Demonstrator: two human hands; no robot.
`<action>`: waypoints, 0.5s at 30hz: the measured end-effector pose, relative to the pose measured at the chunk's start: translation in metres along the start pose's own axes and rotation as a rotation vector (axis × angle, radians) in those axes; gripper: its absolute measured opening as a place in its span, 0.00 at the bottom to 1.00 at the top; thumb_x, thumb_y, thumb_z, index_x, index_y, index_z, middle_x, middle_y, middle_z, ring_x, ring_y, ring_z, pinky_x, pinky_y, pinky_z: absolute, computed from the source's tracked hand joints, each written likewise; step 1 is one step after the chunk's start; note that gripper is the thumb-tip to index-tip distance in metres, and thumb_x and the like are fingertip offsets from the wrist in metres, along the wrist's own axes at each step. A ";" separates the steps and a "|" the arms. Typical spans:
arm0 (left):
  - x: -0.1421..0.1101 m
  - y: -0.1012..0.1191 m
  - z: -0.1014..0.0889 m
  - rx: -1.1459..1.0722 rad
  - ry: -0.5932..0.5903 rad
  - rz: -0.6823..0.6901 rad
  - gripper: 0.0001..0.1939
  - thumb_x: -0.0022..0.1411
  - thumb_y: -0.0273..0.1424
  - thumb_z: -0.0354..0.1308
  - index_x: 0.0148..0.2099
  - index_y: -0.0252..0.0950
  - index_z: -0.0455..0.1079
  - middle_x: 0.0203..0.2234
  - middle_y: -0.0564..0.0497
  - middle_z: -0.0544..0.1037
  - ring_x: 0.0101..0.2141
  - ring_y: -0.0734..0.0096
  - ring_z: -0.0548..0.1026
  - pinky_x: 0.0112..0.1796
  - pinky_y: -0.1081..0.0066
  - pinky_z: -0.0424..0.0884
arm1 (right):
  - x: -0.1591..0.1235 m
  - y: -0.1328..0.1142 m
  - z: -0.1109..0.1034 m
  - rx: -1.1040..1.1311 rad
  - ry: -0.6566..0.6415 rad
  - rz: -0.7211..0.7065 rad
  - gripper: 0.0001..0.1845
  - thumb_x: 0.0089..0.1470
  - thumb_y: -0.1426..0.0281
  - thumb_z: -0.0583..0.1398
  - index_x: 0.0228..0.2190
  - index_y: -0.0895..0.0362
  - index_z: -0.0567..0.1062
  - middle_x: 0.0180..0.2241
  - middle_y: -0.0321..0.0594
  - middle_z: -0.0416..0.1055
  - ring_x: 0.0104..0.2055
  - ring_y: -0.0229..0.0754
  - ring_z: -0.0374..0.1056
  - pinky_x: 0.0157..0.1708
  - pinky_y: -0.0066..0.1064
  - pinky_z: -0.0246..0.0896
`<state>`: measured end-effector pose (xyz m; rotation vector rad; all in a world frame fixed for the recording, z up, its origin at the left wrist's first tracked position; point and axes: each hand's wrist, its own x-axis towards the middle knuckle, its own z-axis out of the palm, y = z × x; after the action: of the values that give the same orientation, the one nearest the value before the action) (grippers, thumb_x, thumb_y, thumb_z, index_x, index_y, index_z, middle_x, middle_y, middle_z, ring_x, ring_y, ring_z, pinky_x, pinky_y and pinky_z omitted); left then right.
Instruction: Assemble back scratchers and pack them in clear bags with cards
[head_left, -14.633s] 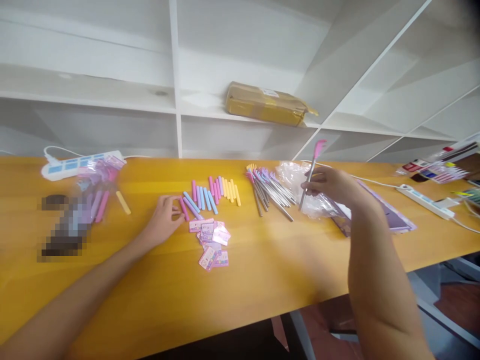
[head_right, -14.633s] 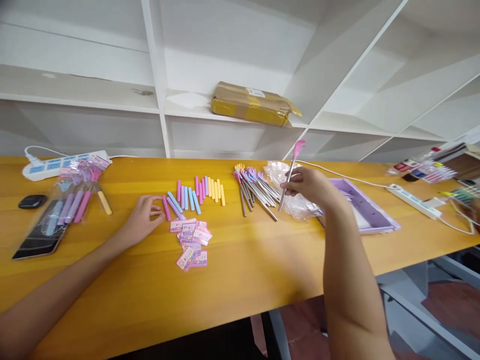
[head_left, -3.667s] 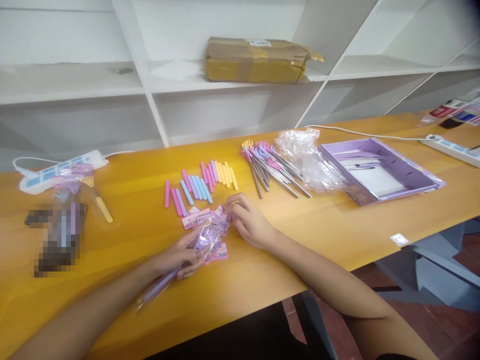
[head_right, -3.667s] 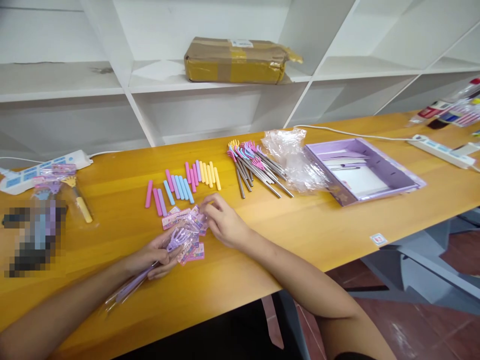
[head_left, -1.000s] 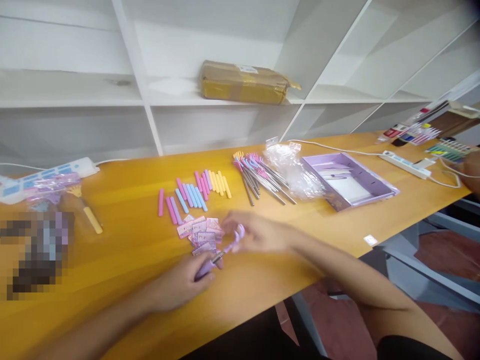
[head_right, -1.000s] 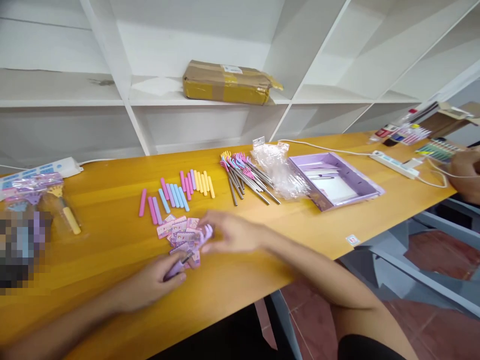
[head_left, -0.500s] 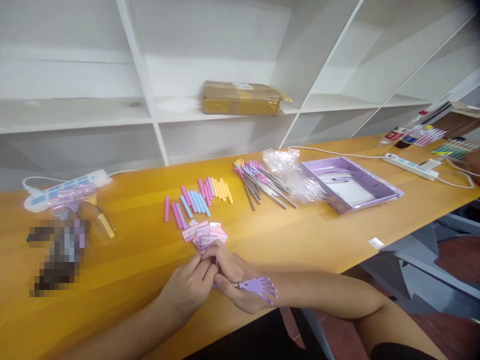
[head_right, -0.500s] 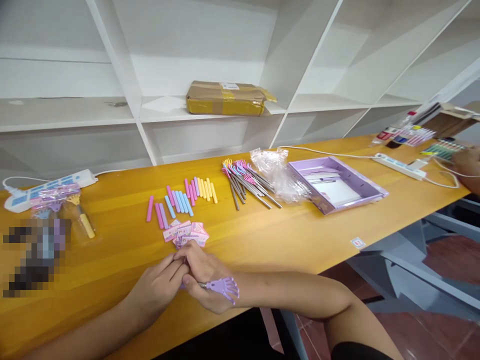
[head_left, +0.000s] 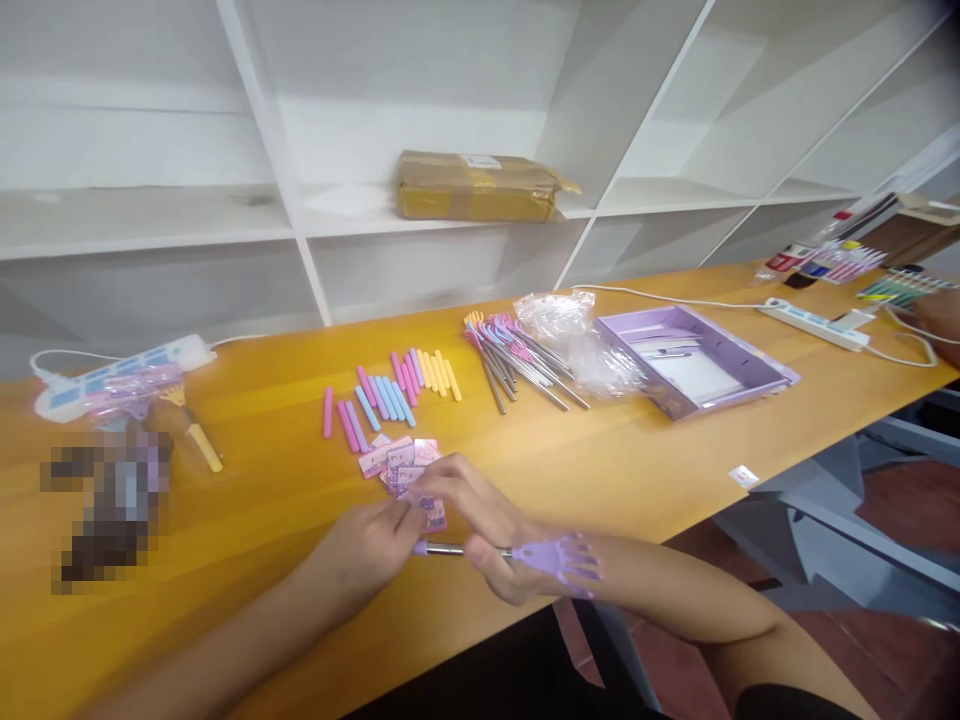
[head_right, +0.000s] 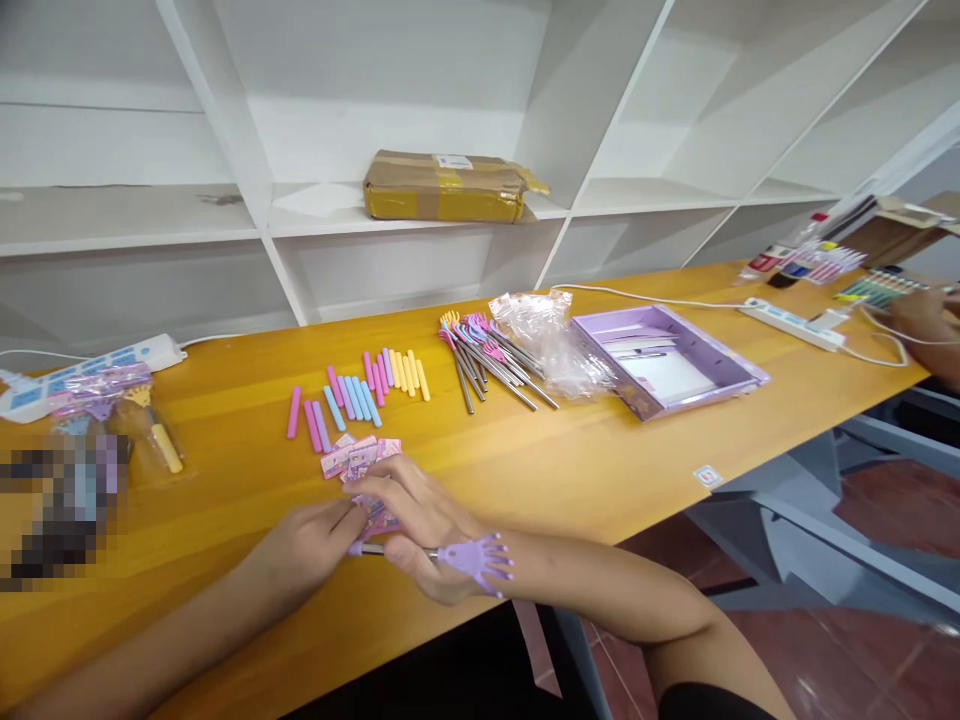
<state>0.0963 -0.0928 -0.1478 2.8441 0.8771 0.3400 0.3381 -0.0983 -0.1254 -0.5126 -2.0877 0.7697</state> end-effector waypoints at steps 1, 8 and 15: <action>0.000 0.003 0.005 -0.043 -0.030 -0.034 0.12 0.75 0.22 0.48 0.46 0.35 0.73 0.34 0.42 0.80 0.33 0.57 0.76 0.33 0.64 0.69 | 0.002 0.002 0.005 0.016 -0.029 0.018 0.38 0.74 0.44 0.41 0.70 0.55 0.60 0.57 0.55 0.63 0.59 0.56 0.64 0.58 0.54 0.68; -0.005 0.008 0.027 -0.313 -0.064 -0.230 0.06 0.69 0.24 0.55 0.43 0.38 0.72 0.33 0.45 0.80 0.31 0.58 0.76 0.33 0.63 0.72 | 0.012 0.013 0.031 0.026 -0.184 0.076 0.43 0.72 0.42 0.46 0.72 0.60 0.54 0.56 0.57 0.63 0.56 0.53 0.65 0.56 0.51 0.69; -0.004 0.010 0.011 -0.166 -0.067 -0.260 0.13 0.66 0.18 0.50 0.44 0.34 0.74 0.36 0.43 0.83 0.34 0.57 0.82 0.34 0.64 0.78 | 0.025 0.028 0.035 -0.158 -0.115 -0.035 0.33 0.75 0.54 0.37 0.63 0.60 0.65 0.52 0.54 0.66 0.53 0.52 0.66 0.52 0.48 0.70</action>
<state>0.1009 -0.1042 -0.1574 2.5370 1.1310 0.2693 0.2973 -0.0752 -0.1466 -0.5266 -2.2711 0.6303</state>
